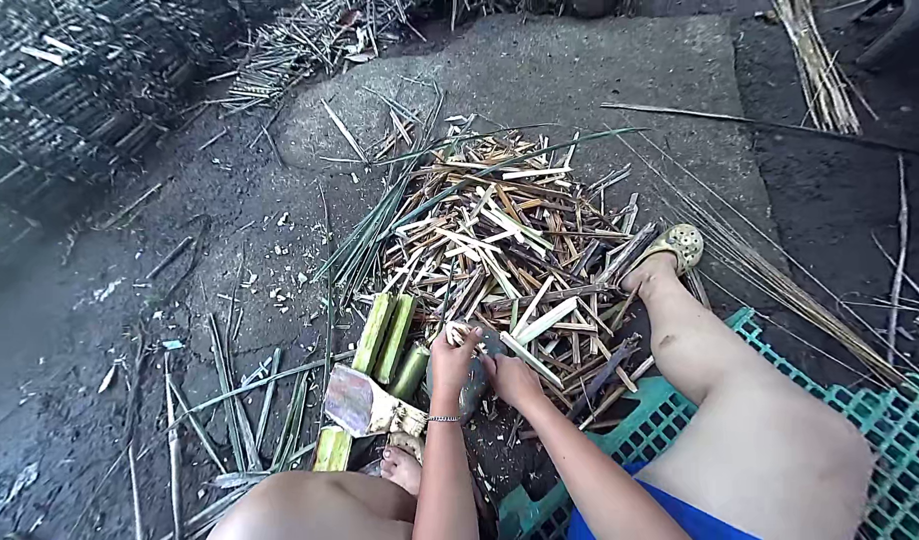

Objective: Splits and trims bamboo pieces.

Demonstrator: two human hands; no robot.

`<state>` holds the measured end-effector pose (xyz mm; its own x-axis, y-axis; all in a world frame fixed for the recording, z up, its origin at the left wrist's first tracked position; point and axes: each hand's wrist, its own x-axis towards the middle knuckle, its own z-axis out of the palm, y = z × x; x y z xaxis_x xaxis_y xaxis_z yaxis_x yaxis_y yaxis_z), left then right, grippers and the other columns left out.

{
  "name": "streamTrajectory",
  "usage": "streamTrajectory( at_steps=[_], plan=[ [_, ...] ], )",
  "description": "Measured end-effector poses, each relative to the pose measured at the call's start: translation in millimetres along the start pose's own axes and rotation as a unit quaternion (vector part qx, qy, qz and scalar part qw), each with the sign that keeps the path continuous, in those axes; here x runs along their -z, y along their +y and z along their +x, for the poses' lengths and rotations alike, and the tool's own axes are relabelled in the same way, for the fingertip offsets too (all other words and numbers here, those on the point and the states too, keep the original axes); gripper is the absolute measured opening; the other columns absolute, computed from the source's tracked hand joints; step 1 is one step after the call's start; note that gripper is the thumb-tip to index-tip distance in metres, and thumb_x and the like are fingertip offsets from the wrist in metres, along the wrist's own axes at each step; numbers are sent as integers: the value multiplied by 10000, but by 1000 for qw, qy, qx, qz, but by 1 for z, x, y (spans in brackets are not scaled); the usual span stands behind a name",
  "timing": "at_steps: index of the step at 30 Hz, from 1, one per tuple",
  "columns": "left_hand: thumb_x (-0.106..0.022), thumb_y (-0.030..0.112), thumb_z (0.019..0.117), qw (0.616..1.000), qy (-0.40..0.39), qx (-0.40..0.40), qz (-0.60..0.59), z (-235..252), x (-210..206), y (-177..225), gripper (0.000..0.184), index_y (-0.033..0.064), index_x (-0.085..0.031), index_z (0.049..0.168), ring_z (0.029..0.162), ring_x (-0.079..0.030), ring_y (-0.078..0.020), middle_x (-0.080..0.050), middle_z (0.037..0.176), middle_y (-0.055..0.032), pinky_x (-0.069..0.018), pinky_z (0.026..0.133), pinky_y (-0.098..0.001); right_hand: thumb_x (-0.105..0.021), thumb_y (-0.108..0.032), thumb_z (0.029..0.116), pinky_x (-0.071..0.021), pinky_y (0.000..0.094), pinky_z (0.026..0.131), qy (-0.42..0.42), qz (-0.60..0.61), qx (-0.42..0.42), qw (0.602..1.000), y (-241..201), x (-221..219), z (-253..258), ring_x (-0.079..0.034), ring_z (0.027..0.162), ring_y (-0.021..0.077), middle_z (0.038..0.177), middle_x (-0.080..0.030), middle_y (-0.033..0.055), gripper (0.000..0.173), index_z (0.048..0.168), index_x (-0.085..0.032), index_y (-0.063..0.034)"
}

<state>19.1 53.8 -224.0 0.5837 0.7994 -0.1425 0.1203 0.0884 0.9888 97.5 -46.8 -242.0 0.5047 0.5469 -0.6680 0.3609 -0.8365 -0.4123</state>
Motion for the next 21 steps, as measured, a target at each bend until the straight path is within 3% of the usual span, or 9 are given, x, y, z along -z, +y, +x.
streamTrajectory(
  at_steps=[7,13,17,18,20,21],
  plan=[
    [-685,78,928,996,-5,-74,46,-8,-9,-10,130,-18,-646,1006,796,-637,-34,-670,853,-17,-542,792,-248,-239,-555,1094,-488,606,983,-31,-26,17,999,-5,11,7,-630,1221,386,1253,-668,228,697,1239,-642,-6],
    [-662,60,935,995,29,-91,28,-25,1,-9,121,-30,-637,1013,794,-645,-30,-674,858,-23,-552,787,-231,-253,-569,1090,-494,609,972,-50,-15,16,999,1,5,-17,-640,1197,395,1219,-676,232,697,1227,-644,-8],
    [-670,148,955,990,-29,-58,129,-40,-8,-1,224,-46,-647,1065,777,-666,-102,-689,844,-66,-563,778,-318,-243,-565,1091,-503,596,973,-58,18,-9,998,19,-12,-34,-648,1187,387,1213,-682,226,692,1245,-636,-17],
    [-672,167,960,982,-59,-58,167,-46,-14,2,256,-58,-652,1081,814,-686,-168,-701,875,-109,-571,811,-385,-246,-525,1103,-527,582,934,-25,14,31,999,28,-19,-38,-674,1128,392,1162,-695,232,664,1228,-643,-6],
    [-686,182,960,959,-116,-101,237,-56,-26,7,269,-59,-667,1077,872,-711,-268,-715,939,-164,-576,846,-483,-316,-334,1106,-582,527,742,152,-24,196,968,38,-24,-66,-735,866,399,967,-731,270,557,1121,-701,68],
    [-702,160,941,948,-125,-154,251,-59,-32,8,239,-53,-677,1048,842,-719,-276,-719,928,-165,-585,806,-485,-278,-200,1137,-390,526,1128,-74,-57,91,992,-7,42,-117,-534,1338,433,1449,-524,316,477,1483,-441,86]
  ],
)
